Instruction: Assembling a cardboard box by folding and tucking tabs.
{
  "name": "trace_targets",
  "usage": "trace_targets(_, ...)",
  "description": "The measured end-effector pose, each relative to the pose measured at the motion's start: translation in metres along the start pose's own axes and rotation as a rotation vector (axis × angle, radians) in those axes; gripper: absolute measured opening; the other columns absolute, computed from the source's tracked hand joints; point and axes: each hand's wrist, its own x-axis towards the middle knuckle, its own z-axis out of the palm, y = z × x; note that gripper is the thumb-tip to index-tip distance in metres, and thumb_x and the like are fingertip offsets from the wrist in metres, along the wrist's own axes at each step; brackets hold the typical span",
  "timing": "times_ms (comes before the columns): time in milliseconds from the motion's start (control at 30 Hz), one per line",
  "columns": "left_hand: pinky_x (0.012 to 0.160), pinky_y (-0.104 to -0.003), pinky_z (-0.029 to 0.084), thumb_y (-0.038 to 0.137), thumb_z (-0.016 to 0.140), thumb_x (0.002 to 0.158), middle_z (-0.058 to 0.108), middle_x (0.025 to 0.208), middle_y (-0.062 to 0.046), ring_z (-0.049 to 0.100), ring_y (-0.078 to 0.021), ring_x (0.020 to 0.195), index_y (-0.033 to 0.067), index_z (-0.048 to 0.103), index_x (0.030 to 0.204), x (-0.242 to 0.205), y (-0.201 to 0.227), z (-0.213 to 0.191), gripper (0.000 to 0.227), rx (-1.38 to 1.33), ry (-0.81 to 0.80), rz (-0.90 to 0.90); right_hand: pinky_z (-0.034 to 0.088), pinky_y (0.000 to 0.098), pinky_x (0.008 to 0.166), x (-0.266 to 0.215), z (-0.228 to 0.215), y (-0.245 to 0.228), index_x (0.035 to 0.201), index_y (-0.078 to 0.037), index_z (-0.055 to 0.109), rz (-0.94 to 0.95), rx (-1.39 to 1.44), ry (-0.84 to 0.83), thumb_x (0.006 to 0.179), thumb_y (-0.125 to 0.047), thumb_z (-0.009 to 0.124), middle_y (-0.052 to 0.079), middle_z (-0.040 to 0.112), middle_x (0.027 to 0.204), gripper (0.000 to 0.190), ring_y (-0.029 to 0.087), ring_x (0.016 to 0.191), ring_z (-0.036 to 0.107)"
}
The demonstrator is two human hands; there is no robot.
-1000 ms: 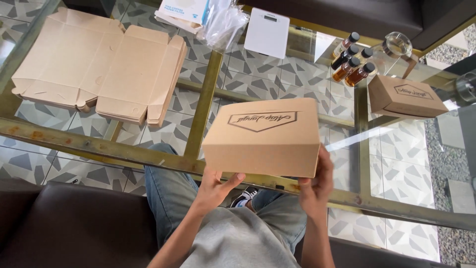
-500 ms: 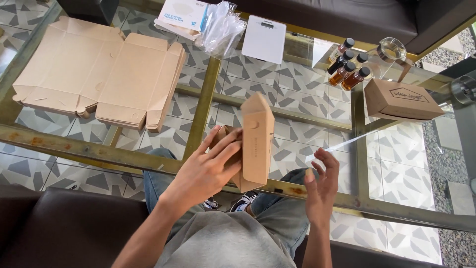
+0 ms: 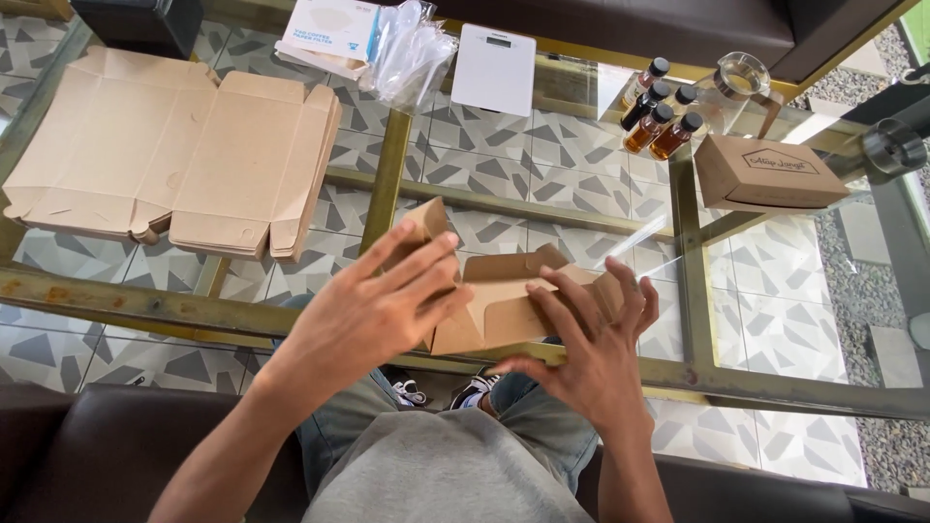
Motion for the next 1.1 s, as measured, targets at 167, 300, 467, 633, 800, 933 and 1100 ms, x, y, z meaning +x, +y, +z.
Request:
trace_targets(167, 0.127, -0.051, 0.025, 0.009, 0.084, 0.07, 0.059, 0.138, -0.008, 0.047, -0.0284, 0.143, 0.0207, 0.061, 0.139, 0.013, -0.013, -0.003, 0.074, 0.024, 0.051, -0.042, 0.041, 0.0475, 0.101, -0.015, 0.007, 0.009, 0.139, -0.014, 0.06, 0.087, -0.047, -0.023, 0.083, -0.024, 0.09, 0.007, 0.064, 0.13, 0.064, 0.032, 0.124, 0.059)
trace_targets(300, 0.129, -0.053, 0.021, 0.014, 0.09, 0.062, 0.056, 0.144, -0.009, 0.043, -0.0279, 0.147, 0.0229, 0.062, 0.14, 0.018, -0.022, 0.004, 0.083, 0.089, 0.081, -0.083, 0.054, 0.0471, 0.103, -0.024, 0.008, 0.017, 0.141, -0.009, 0.058, 0.256, 0.175, 0.036, 0.079, -0.002, 0.088, 0.012, 0.06, 0.131, 0.07, 0.035, 0.129, 0.052)
trace_targets(467, 0.128, -0.057, 0.017, 0.001, 0.077, 0.072, 0.053, 0.15, -0.011, 0.033, -0.0312, 0.152, 0.0191, 0.057, 0.145, 0.018, -0.018, 0.008, 0.078, -0.003, 0.006, -0.127, 0.058, 0.0381, 0.084, -0.036, 0.011, 0.018, 0.139, -0.015, 0.062, 0.361, 0.246, 0.026, 0.081, 0.003, 0.083, 0.007, 0.062, 0.129, 0.064, 0.026, 0.116, 0.063)
trace_targets(633, 0.125, -0.065, -0.007, 0.008, 0.07, 0.065, 0.019, 0.169, -0.016, 0.006, -0.0329, 0.159, 0.0202, 0.034, 0.156, 0.015, 0.011, 0.015, 0.099, -0.166, -0.143, -0.203, 0.061, 0.0353, 0.083, -0.039, 0.012, 0.014, 0.137, -0.017, 0.063, 0.39, 0.279, 0.023, 0.08, 0.007, 0.082, 0.007, 0.06, 0.127, 0.064, 0.024, 0.115, 0.063)
trace_targets(800, 0.124, -0.057, 0.022, 0.028, 0.085, 0.08, 0.055, 0.15, -0.014, 0.047, -0.031, 0.139, 0.0119, 0.067, 0.134, 0.023, 0.054, 0.007, 0.059, -0.272, 0.247, -0.262, 0.06, 0.0322, 0.072, -0.04, 0.013, 0.001, 0.133, -0.014, 0.064, 0.434, 0.347, 0.038, 0.081, -0.005, 0.088, 0.006, 0.065, 0.125, 0.058, 0.022, 0.094, 0.068)
trace_targets(933, 0.087, -0.04, 0.044, 0.024, 0.069, 0.099, 0.06, 0.113, -0.007, 0.06, -0.0208, 0.094, 0.0076, 0.069, 0.127, 0.035, 0.077, -0.002, 0.033, -0.372, 0.34, -0.329, 0.059, 0.0336, 0.075, -0.046, 0.022, -0.006, 0.135, -0.017, 0.061, 0.397, 0.328, 0.035, 0.087, -0.01, 0.085, 0.006, 0.063, 0.127, 0.054, 0.023, 0.109, 0.068)
trace_targets(1100, 0.048, -0.037, 0.048, 0.041, 0.061, 0.094, 0.055, 0.047, 0.002, 0.056, -0.0216, 0.04, 0.014, 0.065, 0.14, 0.034, 0.094, 0.017, 0.054, -0.634, 0.203, -0.59, 0.059, 0.0348, 0.075, -0.054, 0.038, -0.023, 0.127, -0.014, 0.075, 0.315, 0.187, 0.255, 0.073, -0.009, 0.093, 0.001, 0.068, 0.109, 0.056, 0.023, 0.091, 0.073)
